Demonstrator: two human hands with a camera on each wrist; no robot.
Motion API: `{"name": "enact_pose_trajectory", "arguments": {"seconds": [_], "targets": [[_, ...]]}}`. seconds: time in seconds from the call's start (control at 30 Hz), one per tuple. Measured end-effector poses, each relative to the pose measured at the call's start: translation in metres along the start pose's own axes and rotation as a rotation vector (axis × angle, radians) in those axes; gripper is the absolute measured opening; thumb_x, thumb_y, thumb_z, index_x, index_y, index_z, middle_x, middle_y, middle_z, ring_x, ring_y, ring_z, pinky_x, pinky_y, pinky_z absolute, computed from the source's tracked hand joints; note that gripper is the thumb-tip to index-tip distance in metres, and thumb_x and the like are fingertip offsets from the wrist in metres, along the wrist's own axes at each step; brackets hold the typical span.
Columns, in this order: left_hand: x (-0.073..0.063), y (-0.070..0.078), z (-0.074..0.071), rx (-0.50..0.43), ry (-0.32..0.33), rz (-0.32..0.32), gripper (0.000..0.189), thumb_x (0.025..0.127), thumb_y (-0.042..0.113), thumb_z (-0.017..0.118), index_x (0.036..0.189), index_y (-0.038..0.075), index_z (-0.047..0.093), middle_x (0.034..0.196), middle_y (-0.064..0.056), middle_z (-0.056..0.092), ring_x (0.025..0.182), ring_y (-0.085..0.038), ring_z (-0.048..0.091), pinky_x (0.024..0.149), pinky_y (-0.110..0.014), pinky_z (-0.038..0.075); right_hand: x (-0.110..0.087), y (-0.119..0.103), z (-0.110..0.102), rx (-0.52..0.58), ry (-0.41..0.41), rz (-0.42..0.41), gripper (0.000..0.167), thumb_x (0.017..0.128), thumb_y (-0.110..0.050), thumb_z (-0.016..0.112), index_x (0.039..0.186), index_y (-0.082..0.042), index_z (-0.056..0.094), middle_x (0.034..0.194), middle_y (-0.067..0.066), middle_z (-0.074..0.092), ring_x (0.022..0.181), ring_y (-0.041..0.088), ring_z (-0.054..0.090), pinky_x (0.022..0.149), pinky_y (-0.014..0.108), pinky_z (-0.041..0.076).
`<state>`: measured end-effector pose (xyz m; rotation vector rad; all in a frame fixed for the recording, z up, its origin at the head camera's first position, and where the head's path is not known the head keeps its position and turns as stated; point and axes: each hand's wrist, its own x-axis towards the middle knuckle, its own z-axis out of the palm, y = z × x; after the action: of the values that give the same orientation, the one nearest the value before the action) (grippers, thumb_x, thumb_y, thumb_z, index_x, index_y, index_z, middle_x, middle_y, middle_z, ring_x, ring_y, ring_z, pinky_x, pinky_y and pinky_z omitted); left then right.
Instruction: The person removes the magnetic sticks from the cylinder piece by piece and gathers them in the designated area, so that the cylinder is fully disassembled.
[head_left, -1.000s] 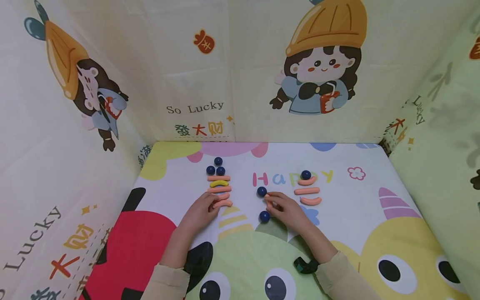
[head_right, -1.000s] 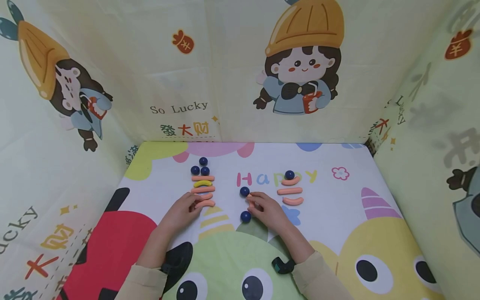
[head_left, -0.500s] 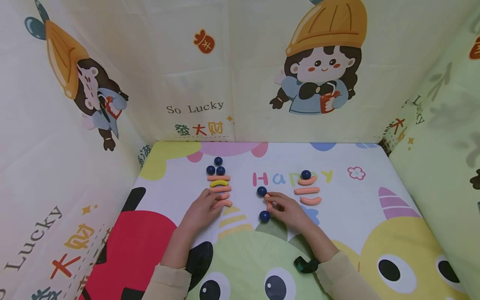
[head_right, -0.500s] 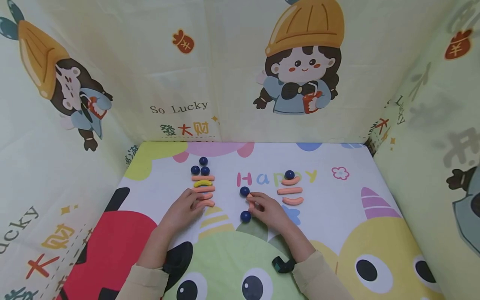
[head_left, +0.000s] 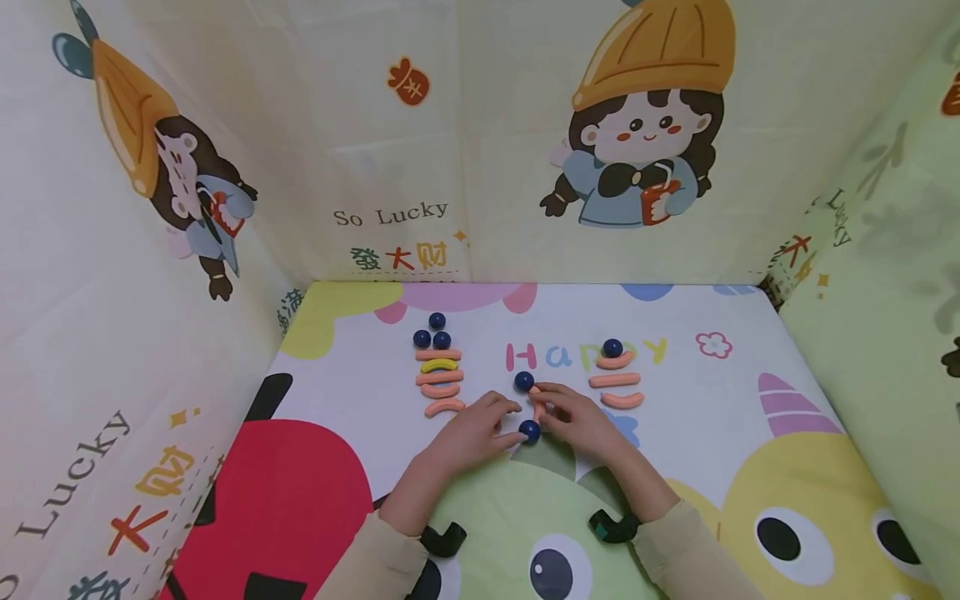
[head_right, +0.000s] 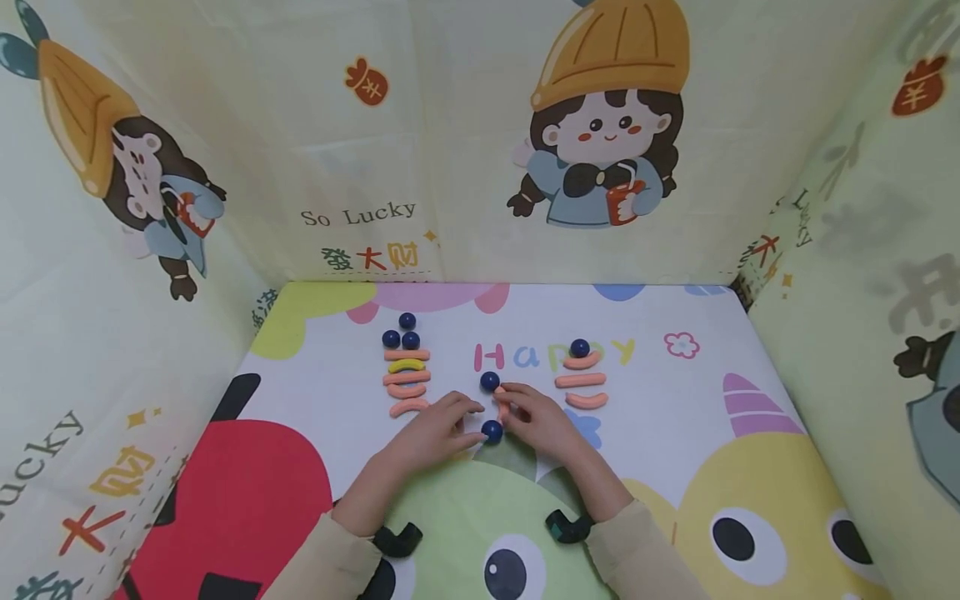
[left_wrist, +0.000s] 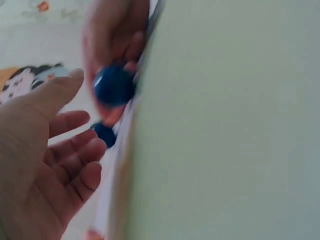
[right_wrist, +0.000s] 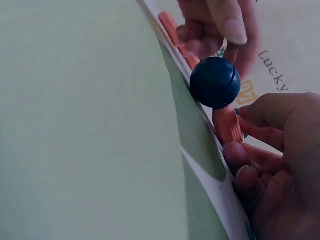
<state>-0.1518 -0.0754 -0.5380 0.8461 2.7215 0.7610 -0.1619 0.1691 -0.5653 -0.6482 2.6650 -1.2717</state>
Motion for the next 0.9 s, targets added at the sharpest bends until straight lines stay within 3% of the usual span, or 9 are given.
{"name": "enact_pose_trajectory", "arguments": {"seconds": [0.13, 0.23, 0.4, 0.53, 0.6, 0.67, 0.77, 0.9], "targets": [[0.007, 0.008, 0.014, 0.021, -0.027, -0.007, 0.049, 0.093, 0.052, 0.063, 0.131, 0.021, 0.059, 0.116, 0.004, 0.057, 0.091, -0.006, 0.054, 0.079, -0.022, 0.049, 0.000, -0.001, 0.001, 0.017, -0.005, -0.003, 0.040, 0.099, -0.021, 0.061, 0.138, -0.019, 0.059, 0.149, 0.003, 0.050, 0.125, 0.025, 0.058, 0.098, 0.043, 0.051], [0.009, 0.012, 0.017, 0.028, -0.023, -0.016, 0.044, 0.093, 0.048, 0.065, 0.127, 0.021, 0.061, 0.113, 0.004, 0.059, 0.094, -0.007, 0.056, 0.081, -0.024, 0.050, 0.000, -0.001, 0.001, 0.012, 0.013, -0.012, 0.039, 0.099, -0.020, 0.061, 0.138, -0.018, 0.060, 0.148, 0.004, 0.051, 0.124, 0.025, 0.059, 0.097, 0.044, 0.051], [0.009, 0.010, 0.016, 0.050, -0.024, 0.018, 0.036, 0.095, 0.042, 0.064, 0.124, 0.021, 0.062, 0.110, 0.006, 0.060, 0.093, -0.005, 0.056, 0.081, -0.023, 0.050, 0.000, -0.003, -0.001, 0.028, 0.044, 0.004, 0.042, 0.099, -0.020, 0.060, 0.141, -0.020, 0.056, 0.143, 0.004, 0.055, 0.096, 0.016, 0.064, 0.083, 0.032, 0.053], [0.005, 0.004, 0.011, 0.039, -0.038, 0.055, 0.033, 0.096, 0.038, 0.064, 0.125, 0.022, 0.062, 0.114, 0.007, 0.060, 0.095, -0.004, 0.055, 0.083, -0.022, 0.050, 0.001, -0.004, -0.001, 0.064, 0.035, 0.085, 0.048, 0.100, -0.025, 0.059, 0.147, -0.027, 0.047, 0.113, 0.001, 0.065, 0.073, 0.010, 0.056, 0.067, 0.025, 0.048], [0.003, -0.001, 0.008, 0.028, -0.045, 0.088, 0.033, 0.096, 0.036, 0.063, 0.126, 0.022, 0.062, 0.116, 0.008, 0.060, 0.096, -0.004, 0.056, 0.084, -0.021, 0.050, 0.001, -0.004, -0.001, 0.069, 0.030, 0.114, 0.050, 0.100, -0.028, 0.058, 0.149, -0.029, 0.043, 0.096, 0.000, 0.063, 0.070, 0.009, 0.054, 0.064, 0.025, 0.047], [0.002, -0.005, 0.005, 0.009, -0.055, 0.120, 0.033, 0.097, 0.034, 0.063, 0.128, 0.022, 0.062, 0.118, 0.009, 0.060, 0.099, -0.003, 0.056, 0.086, -0.020, 0.050, 0.001, -0.004, -0.001, 0.073, 0.034, 0.128, 0.052, 0.100, -0.031, 0.059, 0.149, -0.030, 0.043, 0.091, -0.002, 0.062, 0.071, 0.008, 0.055, 0.065, 0.025, 0.047], [0.000, -0.012, 0.000, -0.048, -0.080, 0.148, 0.034, 0.097, 0.031, 0.063, 0.130, 0.021, 0.062, 0.119, 0.010, 0.061, 0.101, -0.003, 0.056, 0.088, -0.021, 0.050, 0.002, -0.002, 0.000, 0.079, 0.039, 0.085, 0.052, 0.099, -0.030, 0.061, 0.148, -0.026, 0.045, 0.116, 0.001, 0.064, 0.074, 0.009, 0.057, 0.069, 0.025, 0.049], [-0.002, -0.018, -0.005, -0.098, -0.106, 0.129, 0.037, 0.098, 0.030, 0.062, 0.134, 0.022, 0.060, 0.124, 0.011, 0.060, 0.104, -0.002, 0.056, 0.089, -0.021, 0.050, 0.002, 0.002, 0.000, 0.055, 0.020, -0.010, 0.048, 0.096, -0.027, 0.065, 0.142, -0.022, 0.054, 0.151, 0.007, 0.046, 0.095, 0.015, 0.062, 0.080, 0.030, 0.051]]}}
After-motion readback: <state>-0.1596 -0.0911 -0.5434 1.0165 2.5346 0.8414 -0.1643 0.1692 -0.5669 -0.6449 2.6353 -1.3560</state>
